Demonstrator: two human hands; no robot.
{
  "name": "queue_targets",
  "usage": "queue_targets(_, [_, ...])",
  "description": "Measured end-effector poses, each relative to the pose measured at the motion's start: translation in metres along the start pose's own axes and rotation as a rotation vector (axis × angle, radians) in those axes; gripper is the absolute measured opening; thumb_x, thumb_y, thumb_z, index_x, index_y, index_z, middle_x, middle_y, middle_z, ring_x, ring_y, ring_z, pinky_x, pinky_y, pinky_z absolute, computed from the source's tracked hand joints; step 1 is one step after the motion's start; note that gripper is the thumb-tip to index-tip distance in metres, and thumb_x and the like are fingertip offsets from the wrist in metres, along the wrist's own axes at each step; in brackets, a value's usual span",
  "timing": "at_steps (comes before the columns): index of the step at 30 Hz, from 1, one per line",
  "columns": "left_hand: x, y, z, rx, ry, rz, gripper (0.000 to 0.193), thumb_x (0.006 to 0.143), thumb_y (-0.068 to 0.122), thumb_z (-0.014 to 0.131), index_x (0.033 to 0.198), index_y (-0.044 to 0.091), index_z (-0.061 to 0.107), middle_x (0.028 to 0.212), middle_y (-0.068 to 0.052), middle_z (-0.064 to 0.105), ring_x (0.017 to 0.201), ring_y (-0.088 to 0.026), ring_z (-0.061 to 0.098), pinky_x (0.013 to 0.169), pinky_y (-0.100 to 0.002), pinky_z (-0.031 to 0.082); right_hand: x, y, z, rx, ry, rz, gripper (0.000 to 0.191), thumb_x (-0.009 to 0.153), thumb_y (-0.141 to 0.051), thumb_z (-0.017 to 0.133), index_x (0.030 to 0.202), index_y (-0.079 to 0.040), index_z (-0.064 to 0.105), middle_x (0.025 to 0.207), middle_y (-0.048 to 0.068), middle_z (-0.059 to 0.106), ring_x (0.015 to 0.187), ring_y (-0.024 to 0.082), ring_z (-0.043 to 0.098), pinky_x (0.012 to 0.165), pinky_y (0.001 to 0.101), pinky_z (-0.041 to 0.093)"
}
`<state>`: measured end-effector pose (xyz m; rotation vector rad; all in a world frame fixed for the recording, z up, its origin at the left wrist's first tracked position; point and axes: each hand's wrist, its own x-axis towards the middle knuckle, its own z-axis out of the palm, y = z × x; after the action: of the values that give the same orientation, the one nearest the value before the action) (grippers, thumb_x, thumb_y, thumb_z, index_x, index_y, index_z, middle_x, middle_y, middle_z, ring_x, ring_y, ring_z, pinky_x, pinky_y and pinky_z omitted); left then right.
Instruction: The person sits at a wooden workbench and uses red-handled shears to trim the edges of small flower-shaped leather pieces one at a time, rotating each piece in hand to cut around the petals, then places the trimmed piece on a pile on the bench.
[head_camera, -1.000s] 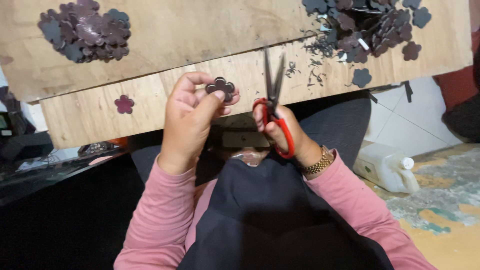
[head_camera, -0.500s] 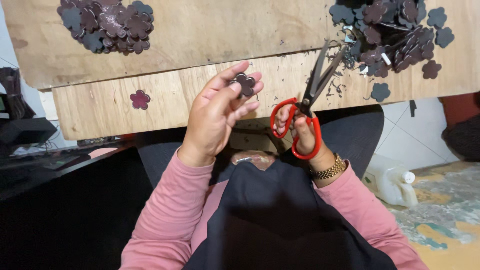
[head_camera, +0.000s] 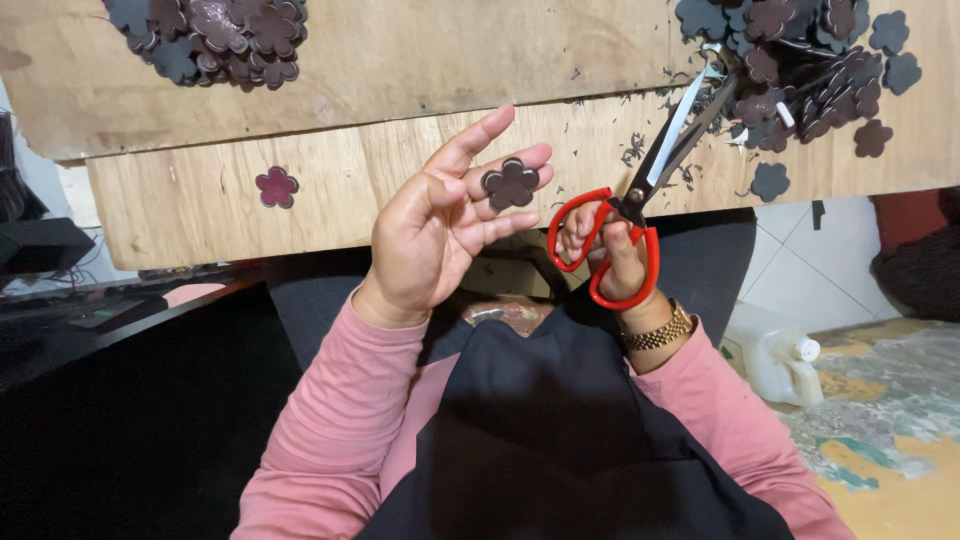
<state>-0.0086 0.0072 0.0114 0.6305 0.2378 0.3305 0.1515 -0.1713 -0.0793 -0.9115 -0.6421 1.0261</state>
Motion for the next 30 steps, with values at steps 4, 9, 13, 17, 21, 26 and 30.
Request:
queue_targets(4, [0.001, -0.001, -0.002, -0.042, 0.010, -0.004, 0.066, 0.096, 0.007, 0.035, 0.161, -0.001, 0.026, 0.150, -0.032, 0.051, 0.139, -0.037, 0.055, 0.109, -0.044, 0.053, 0.000, -0.001, 0.001, 0.025, 0.012, 0.024, 0.044, 0.104, -0.055, 0.062, 0.103, -0.011, 0.055, 0.091, 0.002, 0.053, 0.082, 0.013, 0.051, 0.082, 0.0320, 0.045])
queue_targets(9, [0.005, -0.012, -0.008, 0.130, 0.110, 0.006, 0.052, 0.099, -0.006, 0.055, 0.148, -0.004, 0.038, 0.141, -0.026, 0.059, 0.127, -0.028, 0.064, 0.097, -0.031, 0.057, 0.002, -0.001, 0.001, 0.049, 0.015, 0.031, 0.042, 0.105, -0.052, 0.063, 0.102, -0.011, 0.055, 0.090, 0.002, 0.053, 0.081, 0.014, 0.052, 0.081, 0.0327, 0.046])
queue_targets(13, [0.007, -0.023, -0.015, 0.148, 0.161, 0.008, 0.030, 0.104, -0.001, 0.062, 0.129, -0.009, 0.049, 0.129, -0.026, 0.070, 0.108, -0.022, 0.069, 0.082, -0.026, 0.054, 0.001, 0.000, -0.001, 0.025, 0.023, 0.047, 0.041, 0.106, -0.051, 0.061, 0.101, -0.011, 0.055, 0.090, 0.003, 0.054, 0.081, 0.014, 0.053, 0.082, 0.0337, 0.047])
queue_targets(17, [0.006, -0.023, -0.016, 0.304, 0.114, 0.043, 0.020, 0.105, 0.003, 0.062, 0.124, -0.004, 0.062, 0.121, -0.019, 0.072, 0.103, -0.015, 0.067, 0.086, -0.025, 0.054, 0.004, -0.001, -0.001, 0.027, 0.048, 0.055, 0.038, 0.108, -0.047, 0.059, 0.101, -0.010, 0.055, 0.090, 0.003, 0.054, 0.079, 0.014, 0.054, 0.080, 0.0346, 0.048])
queue_targets(21, [0.001, -0.024, -0.013, 0.323, 0.109, 0.054, 0.026, 0.104, 0.012, 0.056, 0.128, 0.005, 0.062, 0.117, -0.006, 0.069, 0.106, -0.009, 0.067, 0.090, -0.024, 0.055, 0.009, 0.001, -0.003, 0.030, 0.064, 0.093, 0.036, 0.110, -0.044, 0.057, 0.100, -0.009, 0.056, 0.089, 0.004, 0.055, 0.077, 0.015, 0.055, 0.080, 0.0350, 0.050])
queue_targets(26, [0.002, -0.026, -0.012, 0.361, 0.125, 0.083, 0.016, 0.104, 0.008, 0.065, 0.116, 0.000, 0.060, 0.108, -0.008, 0.071, 0.096, -0.011, 0.067, 0.086, -0.028, 0.057, 0.007, 0.005, -0.003, -0.248, 0.010, 0.048, 0.034, 0.110, -0.042, 0.059, 0.101, -0.010, 0.051, 0.087, 0.004, 0.058, 0.075, 0.015, 0.061, 0.076, 0.0330, 0.055])
queue_targets(30, [-0.001, -0.023, -0.001, 0.414, 0.167, 0.067, 0.015, 0.104, 0.006, 0.065, 0.116, -0.003, 0.064, 0.107, -0.008, 0.070, 0.093, -0.011, 0.065, 0.084, -0.026, 0.056, -0.008, 0.002, 0.009, -0.263, 0.015, 0.218, 0.050, 0.097, -0.050, 0.068, 0.106, -0.003, 0.055, 0.090, 0.005, 0.060, 0.077, 0.015, 0.065, 0.067, 0.0309, 0.051])
